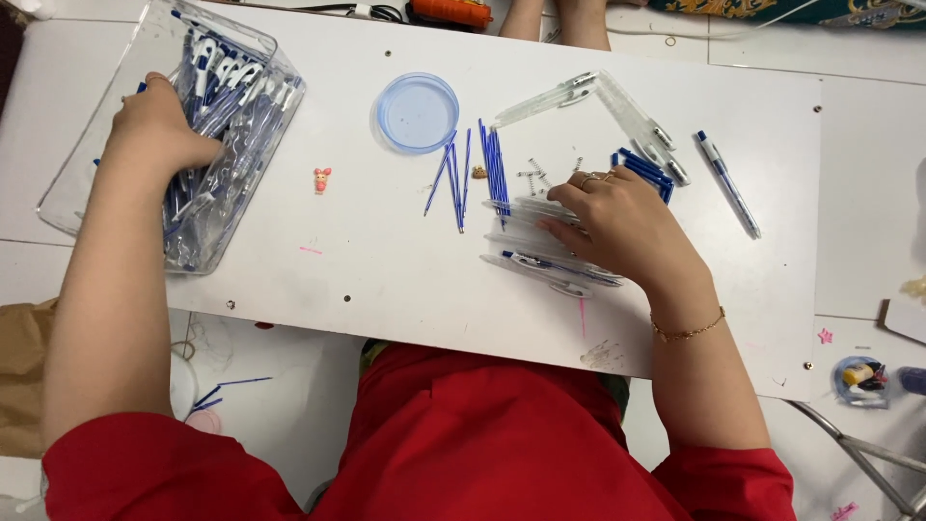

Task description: A person is sitting on the floor assembling pens by inserting blue ink refills into clear plastic barrels and placing them on a white board.

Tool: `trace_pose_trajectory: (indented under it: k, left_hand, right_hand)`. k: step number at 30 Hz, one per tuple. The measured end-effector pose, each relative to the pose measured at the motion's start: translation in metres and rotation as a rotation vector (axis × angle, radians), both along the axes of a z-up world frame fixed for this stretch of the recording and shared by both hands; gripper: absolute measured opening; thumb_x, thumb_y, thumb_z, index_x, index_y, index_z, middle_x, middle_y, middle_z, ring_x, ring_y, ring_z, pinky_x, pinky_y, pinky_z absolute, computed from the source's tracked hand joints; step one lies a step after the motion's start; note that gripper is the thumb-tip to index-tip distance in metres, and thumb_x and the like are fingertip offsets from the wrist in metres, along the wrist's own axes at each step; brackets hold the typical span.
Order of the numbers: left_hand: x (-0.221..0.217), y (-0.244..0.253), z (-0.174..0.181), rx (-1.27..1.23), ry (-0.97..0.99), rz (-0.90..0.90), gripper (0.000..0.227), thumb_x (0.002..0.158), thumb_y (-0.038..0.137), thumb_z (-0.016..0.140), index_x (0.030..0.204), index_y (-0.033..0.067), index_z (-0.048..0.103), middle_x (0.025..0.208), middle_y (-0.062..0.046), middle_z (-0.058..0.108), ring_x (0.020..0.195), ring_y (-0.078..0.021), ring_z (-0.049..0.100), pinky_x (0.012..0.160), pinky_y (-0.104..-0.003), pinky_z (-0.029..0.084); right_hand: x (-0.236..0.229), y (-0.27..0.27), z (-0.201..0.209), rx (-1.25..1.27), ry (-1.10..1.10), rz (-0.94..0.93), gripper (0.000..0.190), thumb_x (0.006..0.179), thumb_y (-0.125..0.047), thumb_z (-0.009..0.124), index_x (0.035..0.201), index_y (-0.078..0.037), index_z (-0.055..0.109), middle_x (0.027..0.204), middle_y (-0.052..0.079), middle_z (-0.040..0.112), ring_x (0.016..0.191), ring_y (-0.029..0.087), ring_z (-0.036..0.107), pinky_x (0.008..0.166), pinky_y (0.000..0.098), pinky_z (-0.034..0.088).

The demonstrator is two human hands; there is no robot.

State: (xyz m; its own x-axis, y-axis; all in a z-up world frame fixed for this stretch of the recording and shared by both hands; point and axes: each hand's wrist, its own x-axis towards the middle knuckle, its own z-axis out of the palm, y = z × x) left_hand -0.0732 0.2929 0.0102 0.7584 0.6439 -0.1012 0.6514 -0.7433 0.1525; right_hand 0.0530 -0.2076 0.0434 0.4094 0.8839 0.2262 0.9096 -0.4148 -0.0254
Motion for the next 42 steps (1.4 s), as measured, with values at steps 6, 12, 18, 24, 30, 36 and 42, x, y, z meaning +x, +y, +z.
trace_pose_trajectory:
  k: [6, 12, 18, 24, 30, 36, 42]
  left_hand:
    - [-0.004, 0.016, -0.003, -0.024, -0.103, -0.030, 0.066, 0.069, 0.009, 0.087, 0.124, -0.0167, 0.060, 0.097, -0.035, 0.070, 0.080, -0.0490, 0.072, 0.067, -0.056, 0.060]
    - [-0.005, 0.024, 0.001, -0.016, -0.174, -0.177, 0.088, 0.069, 0.021, 0.096, 0.138, -0.0170, 0.057, 0.113, -0.039, 0.066, 0.089, -0.0485, 0.071, 0.075, -0.056, 0.059]
    - [-0.066, 0.011, 0.048, 0.065, -0.194, -0.405, 0.087, 0.078, 0.025, 0.093, 0.143, -0.0198, 0.058, 0.120, -0.039, 0.067, 0.096, -0.0486, 0.069, 0.083, -0.051, 0.055]
    - [-0.216, -0.031, 0.021, -0.019, -0.398, -0.193, 0.051, 0.101, -0.002, 0.066, 0.146, -0.0138, 0.046, 0.136, -0.035, 0.052, 0.122, -0.0452, 0.052, 0.092, -0.051, 0.045]
    - [-0.203, -0.053, -0.011, -0.314, -0.358, 0.013, 0.026, 0.097, 0.004, 0.068, 0.118, -0.0102, 0.062, 0.107, -0.020, 0.070, 0.078, -0.0241, 0.064, 0.065, -0.034, 0.051]
    - [-0.247, -0.039, -0.016, -0.197, -0.323, 0.146, 0.019, 0.103, 0.001, 0.069, 0.121, -0.0026, 0.074, 0.089, -0.013, 0.070, 0.071, -0.0212, 0.058, 0.062, -0.034, 0.044]
    - [-0.404, 0.016, -0.071, -0.003, -0.470, 0.238, 0.016, 0.125, -0.002, 0.073, 0.122, -0.0174, 0.068, 0.098, -0.022, 0.062, 0.077, -0.0276, 0.055, 0.065, -0.037, 0.045]
  right_hand:
    - [0.000, 0.000, 0.000, 0.015, 0.039, 0.003, 0.021, 0.089, -0.022, 0.078, 0.102, -0.006, 0.078, 0.095, 0.006, 0.077, 0.072, 0.021, 0.069, 0.078, 0.0301, 0.051]
    - [0.000, -0.001, -0.001, -0.002, 0.039, -0.001, 0.022, 0.087, -0.021, 0.079, 0.102, -0.005, 0.077, 0.096, 0.009, 0.078, 0.073, 0.022, 0.072, 0.078, 0.0310, 0.053]
    - [0.000, -0.003, 0.001, 0.004, 0.058, 0.003, 0.022, 0.089, -0.020, 0.078, 0.104, -0.004, 0.077, 0.100, 0.010, 0.078, 0.072, 0.023, 0.070, 0.081, 0.0317, 0.052]
    - [-0.002, -0.003, 0.004, 0.014, 0.093, -0.010, 0.022, 0.088, -0.018, 0.078, 0.104, -0.003, 0.077, 0.101, 0.011, 0.077, 0.071, 0.024, 0.070, 0.080, 0.0339, 0.053]
    - [0.001, 0.000, 0.003, 0.004, 0.106, -0.014, 0.021, 0.087, -0.017, 0.077, 0.103, -0.004, 0.077, 0.100, 0.010, 0.077, 0.072, 0.026, 0.068, 0.079, 0.0344, 0.052]
    - [0.003, -0.003, -0.002, -0.031, 0.095, -0.041, 0.024, 0.087, -0.019, 0.077, 0.107, -0.006, 0.078, 0.104, 0.009, 0.078, 0.074, 0.023, 0.069, 0.081, 0.0325, 0.052]
    - [0.003, -0.002, -0.004, -0.027, 0.061, -0.044, 0.021, 0.090, -0.022, 0.077, 0.104, -0.005, 0.077, 0.103, 0.008, 0.078, 0.071, 0.023, 0.069, 0.083, 0.0317, 0.051]
